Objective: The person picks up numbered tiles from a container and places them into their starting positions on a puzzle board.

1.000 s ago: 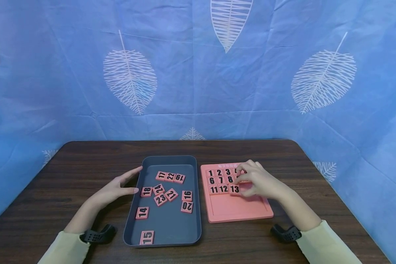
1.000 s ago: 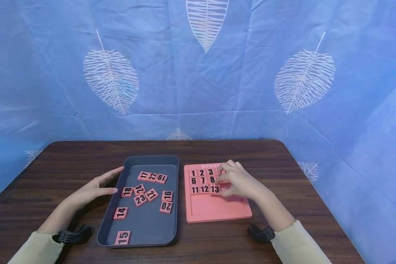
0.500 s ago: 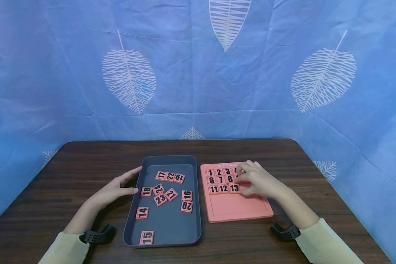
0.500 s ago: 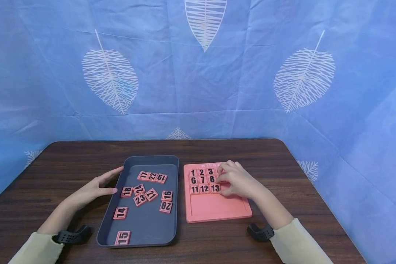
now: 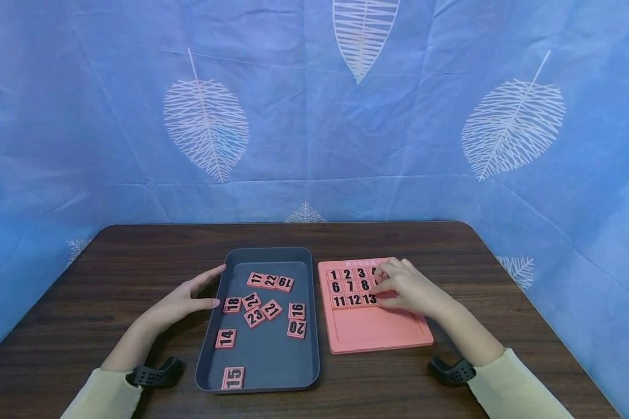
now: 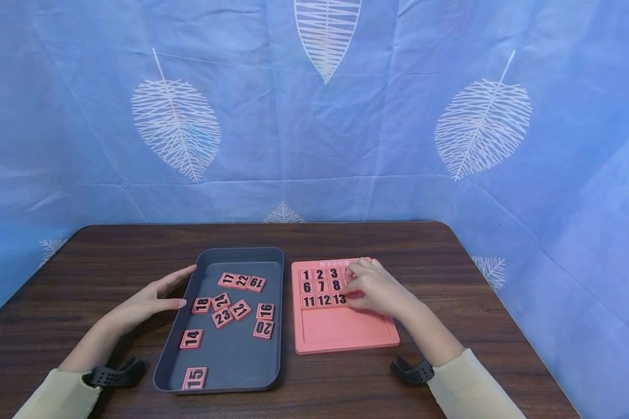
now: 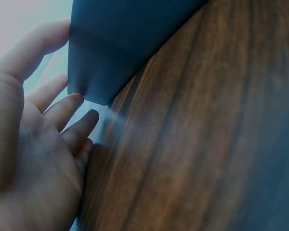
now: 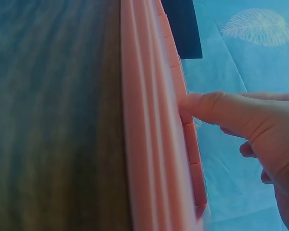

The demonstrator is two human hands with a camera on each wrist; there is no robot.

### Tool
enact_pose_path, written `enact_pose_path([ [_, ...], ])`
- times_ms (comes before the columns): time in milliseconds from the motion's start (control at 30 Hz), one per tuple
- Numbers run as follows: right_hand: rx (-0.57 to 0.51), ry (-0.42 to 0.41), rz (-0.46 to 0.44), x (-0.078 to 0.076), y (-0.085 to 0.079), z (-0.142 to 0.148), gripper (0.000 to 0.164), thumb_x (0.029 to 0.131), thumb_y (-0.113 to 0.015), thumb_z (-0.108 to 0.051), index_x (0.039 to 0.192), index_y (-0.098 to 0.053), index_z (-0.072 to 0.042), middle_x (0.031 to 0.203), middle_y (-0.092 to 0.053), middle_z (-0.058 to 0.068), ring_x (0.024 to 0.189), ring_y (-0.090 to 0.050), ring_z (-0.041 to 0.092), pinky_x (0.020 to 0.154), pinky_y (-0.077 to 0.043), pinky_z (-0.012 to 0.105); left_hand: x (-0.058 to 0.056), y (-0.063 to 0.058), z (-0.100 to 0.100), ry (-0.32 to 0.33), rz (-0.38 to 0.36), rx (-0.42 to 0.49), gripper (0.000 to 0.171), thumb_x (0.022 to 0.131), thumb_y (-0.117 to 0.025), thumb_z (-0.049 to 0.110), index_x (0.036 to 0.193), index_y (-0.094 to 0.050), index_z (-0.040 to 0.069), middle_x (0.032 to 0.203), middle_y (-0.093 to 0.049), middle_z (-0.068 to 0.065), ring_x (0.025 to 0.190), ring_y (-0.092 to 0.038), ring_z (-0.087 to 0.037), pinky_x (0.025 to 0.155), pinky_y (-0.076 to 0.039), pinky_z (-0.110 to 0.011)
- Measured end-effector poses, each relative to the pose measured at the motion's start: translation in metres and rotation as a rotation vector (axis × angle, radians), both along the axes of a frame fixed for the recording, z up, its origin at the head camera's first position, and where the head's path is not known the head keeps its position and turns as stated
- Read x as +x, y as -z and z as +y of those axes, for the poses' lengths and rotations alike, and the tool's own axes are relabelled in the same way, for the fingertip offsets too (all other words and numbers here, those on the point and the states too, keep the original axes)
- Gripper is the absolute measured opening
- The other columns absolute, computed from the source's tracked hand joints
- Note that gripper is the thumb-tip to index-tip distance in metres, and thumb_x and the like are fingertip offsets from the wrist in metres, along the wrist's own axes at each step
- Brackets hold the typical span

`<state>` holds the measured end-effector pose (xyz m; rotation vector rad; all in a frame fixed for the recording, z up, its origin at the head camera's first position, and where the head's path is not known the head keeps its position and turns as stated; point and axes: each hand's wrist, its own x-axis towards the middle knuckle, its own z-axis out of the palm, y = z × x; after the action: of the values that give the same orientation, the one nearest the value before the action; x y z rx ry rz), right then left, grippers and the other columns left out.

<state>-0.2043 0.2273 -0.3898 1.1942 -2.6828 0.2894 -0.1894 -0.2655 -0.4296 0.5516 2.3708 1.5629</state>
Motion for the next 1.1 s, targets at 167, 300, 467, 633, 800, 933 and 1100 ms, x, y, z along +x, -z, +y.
enact_pose_path([
  [167, -0.031, -0.027, 0.035, 0.003, -0.005, -0.003, 0.018, 0.074, -0.083, -0.027, 0.091, -0.079, -0.023, 0.096, -0.053, -0.007, 0.091, -0.042, 0.015, 0.075, -0.030, 0.035, 0.001, 0.000, 0.000, -0.002, -0.004, -0.004, 0.071, 0.093, -0.064, 0.021, 0.153, -0.025, 0.018, 0.156, -0.016, -0.018, 0.141, -0.007, -0.045, 0.101, -0.015, -0.072],
  [300, -0.100, -0.068, 0.074, 0.007, -0.011, -0.014, 0.017, 0.073, -0.084, -0.027, 0.089, -0.079, -0.024, 0.094, -0.052, -0.008, 0.088, -0.041, 0.013, 0.073, -0.027, 0.034, 0.000, -0.001, 0.000, -0.006, -0.004, -0.010, 0.072, 0.093, -0.064, 0.022, 0.153, -0.025, 0.018, 0.156, -0.017, -0.018, 0.141, -0.008, -0.045, 0.101, -0.015, -0.072],
  [467, -0.175, -0.091, 0.093, 0.016, -0.018, -0.035, 0.018, 0.072, -0.084, -0.026, 0.089, -0.078, -0.022, 0.093, -0.051, -0.010, 0.087, -0.042, 0.012, 0.074, -0.028, 0.036, -0.001, -0.001, 0.000, 0.002, 0.000, -0.004, 0.072, 0.093, -0.064, 0.022, 0.153, -0.025, 0.018, 0.156, -0.016, -0.018, 0.140, -0.008, -0.045, 0.101, -0.016, -0.071],
  [633, -0.233, -0.092, 0.101, 0.028, -0.023, -0.064, 0.018, 0.073, -0.084, -0.028, 0.089, -0.078, -0.022, 0.093, -0.048, -0.011, 0.087, -0.041, 0.013, 0.075, -0.029, 0.036, -0.001, -0.001, -0.001, 0.005, 0.003, 0.005, 0.071, 0.093, -0.064, 0.021, 0.153, -0.025, 0.017, 0.156, -0.017, -0.018, 0.140, -0.009, -0.045, 0.101, -0.015, -0.071],
  [800, -0.258, -0.082, 0.078, 0.039, -0.024, -0.093, 0.023, 0.072, -0.084, -0.033, 0.091, -0.078, -0.020, 0.096, -0.049, -0.009, 0.088, -0.040, 0.014, 0.078, -0.033, 0.037, -0.001, -0.002, -0.001, 0.008, 0.001, 0.005, 0.071, 0.094, -0.063, 0.021, 0.153, -0.025, 0.018, 0.156, -0.016, -0.017, 0.141, -0.008, -0.045, 0.101, -0.014, -0.071],
  [933, -0.252, -0.084, 0.048, 0.046, -0.023, -0.116, 0.027, 0.073, -0.083, -0.039, 0.093, -0.078, -0.022, 0.096, -0.046, -0.010, 0.088, -0.038, 0.014, 0.076, -0.032, 0.037, 0.000, -0.002, -0.001, 0.010, 0.012, -0.002, 0.070, 0.094, -0.063, 0.021, 0.153, -0.025, 0.018, 0.156, -0.017, -0.018, 0.141, -0.008, -0.046, 0.101, -0.014, -0.072],
  [1100, -0.253, -0.106, 0.024, 0.055, -0.019, -0.145, 0.030, 0.073, -0.081, -0.044, 0.095, -0.077, -0.023, 0.096, -0.043, -0.010, 0.088, -0.036, 0.014, 0.076, -0.029, 0.035, -0.001, -0.001, -0.001, 0.009, 0.017, -0.003, 0.071, 0.093, -0.063, 0.021, 0.153, -0.026, 0.018, 0.156, -0.017, -0.018, 0.140, -0.008, -0.046, 0.101, -0.014, -0.072],
])
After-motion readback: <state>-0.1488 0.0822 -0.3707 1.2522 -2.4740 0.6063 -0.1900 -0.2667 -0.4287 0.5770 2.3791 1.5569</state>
